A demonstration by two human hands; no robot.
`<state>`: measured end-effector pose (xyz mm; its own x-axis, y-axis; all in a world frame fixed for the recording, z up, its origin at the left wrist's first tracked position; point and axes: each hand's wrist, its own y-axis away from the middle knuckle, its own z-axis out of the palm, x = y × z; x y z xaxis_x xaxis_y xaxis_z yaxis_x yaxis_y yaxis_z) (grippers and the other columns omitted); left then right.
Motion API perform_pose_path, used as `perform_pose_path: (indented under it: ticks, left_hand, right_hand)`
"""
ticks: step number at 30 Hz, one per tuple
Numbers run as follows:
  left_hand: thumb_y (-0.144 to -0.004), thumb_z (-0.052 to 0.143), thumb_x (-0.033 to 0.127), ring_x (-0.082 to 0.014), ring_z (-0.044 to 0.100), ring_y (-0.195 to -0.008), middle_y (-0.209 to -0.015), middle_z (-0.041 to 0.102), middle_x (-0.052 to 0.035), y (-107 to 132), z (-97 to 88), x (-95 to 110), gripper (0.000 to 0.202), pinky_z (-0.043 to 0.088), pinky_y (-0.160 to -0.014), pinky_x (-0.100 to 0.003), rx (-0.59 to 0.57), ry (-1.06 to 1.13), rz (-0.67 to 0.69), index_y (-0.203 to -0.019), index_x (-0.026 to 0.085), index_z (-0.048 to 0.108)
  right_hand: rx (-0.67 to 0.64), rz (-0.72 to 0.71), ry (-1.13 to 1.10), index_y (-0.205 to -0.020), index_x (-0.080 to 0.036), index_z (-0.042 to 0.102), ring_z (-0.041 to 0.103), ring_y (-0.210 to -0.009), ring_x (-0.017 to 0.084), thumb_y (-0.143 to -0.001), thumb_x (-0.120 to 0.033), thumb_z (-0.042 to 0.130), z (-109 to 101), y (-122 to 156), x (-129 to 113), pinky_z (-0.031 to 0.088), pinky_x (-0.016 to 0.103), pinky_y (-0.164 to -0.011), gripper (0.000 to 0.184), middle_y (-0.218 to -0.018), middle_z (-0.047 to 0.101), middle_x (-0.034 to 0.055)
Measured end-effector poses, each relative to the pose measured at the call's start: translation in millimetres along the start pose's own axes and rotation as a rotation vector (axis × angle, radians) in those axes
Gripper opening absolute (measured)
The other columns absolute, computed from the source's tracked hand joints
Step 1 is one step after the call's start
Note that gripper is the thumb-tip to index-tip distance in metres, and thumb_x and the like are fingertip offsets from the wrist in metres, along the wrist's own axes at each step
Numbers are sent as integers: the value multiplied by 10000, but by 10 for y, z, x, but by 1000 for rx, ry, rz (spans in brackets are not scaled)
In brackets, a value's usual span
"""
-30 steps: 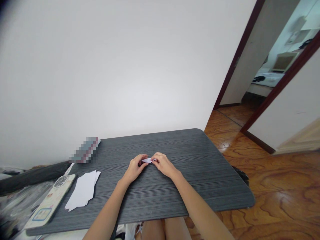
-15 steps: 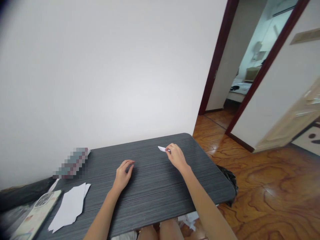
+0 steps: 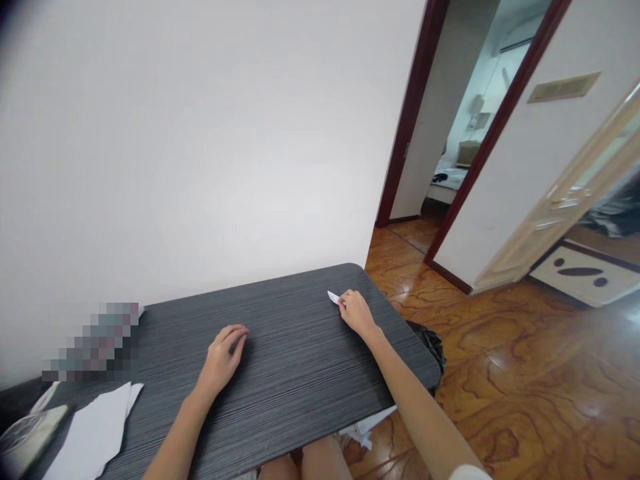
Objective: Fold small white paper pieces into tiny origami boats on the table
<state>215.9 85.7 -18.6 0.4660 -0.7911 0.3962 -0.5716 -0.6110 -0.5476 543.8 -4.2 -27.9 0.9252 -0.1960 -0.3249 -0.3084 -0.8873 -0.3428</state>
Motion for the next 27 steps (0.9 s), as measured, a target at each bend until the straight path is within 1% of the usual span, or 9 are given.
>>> perform_pose_path:
  ticks: [4, 7, 13, 18, 21, 25, 27]
  left_hand:
    - [-826, 391, 180, -178, 528, -860, -898, 559, -72, 2, -3, 16, 173, 439, -775, -334, -18, -7, 7, -861, 162, 559]
    - [-824, 390, 176, -178, 528, -863, -900, 559, -73, 1, -9, 21, 177, 436, -776, -333, -16, -10, 7, -863, 161, 562]
    - [-820, 395, 168, -174, 523, -865, -903, 564, -73, -8, -43, 50, 176, 429, -778, -330, -1, -25, -6, -858, 157, 567]
    - [-818, 396, 164, -174, 524, -864, -899, 568, -70, -9, -66, 71, 173, 430, -769, -328, 2, -30, -15, -853, 160, 566]
    - [-819, 399, 165, -173, 521, -864, -902, 566, -69, -5, -71, 75, 169, 427, -773, -329, 0, -30, -20, -855, 161, 564]
    - [-821, 396, 166, -172, 519, -863, -902, 563, -69, -4, -68, 64, 169, 426, -777, -333, -6, -25, -12, -862, 162, 560]
    - [-823, 393, 165, -171, 519, -864, -901, 562, -70, -4, -64, 55, 171, 427, -776, -333, -6, -19, -9, -865, 161, 559]
  right_hand:
    - [-21, 14, -13, -757, -138, 614, 518, -787, 166, -762, -140, 471, 41, -50, 47, 373, 253, -764, 144, -806, 574, 71]
    - [-25, 13, -21, -767, -148, 612, 516, -803, 168, -761, -154, 473, 28, -42, 52, 375, 258, -768, 139, -832, 565, 70]
    - [-34, -34, -69, -819, -168, 597, 514, -828, 172, -750, -178, 493, -65, 33, -14, 380, 273, -781, 125, -871, 553, 64]
    - [-25, -45, -80, -841, -175, 589, 512, -858, 179, -747, -182, 497, -78, 53, -60, 380, 278, -787, 131, -872, 559, 63]
    - [-16, -31, -103, -798, -170, 582, 522, -809, 171, -754, -178, 482, -57, 33, -50, 390, 275, -763, 111, -831, 563, 56]
    - [-21, -18, -172, -803, -160, 587, 524, -708, 149, -753, -147, 459, -21, -4, -31, 408, 267, -709, 138, -790, 561, 51]
    - [-25, -28, -209, -784, -157, 591, 518, -673, 144, -749, -143, 456, -5, -8, -59, 414, 268, -686, 141, -761, 557, 47]
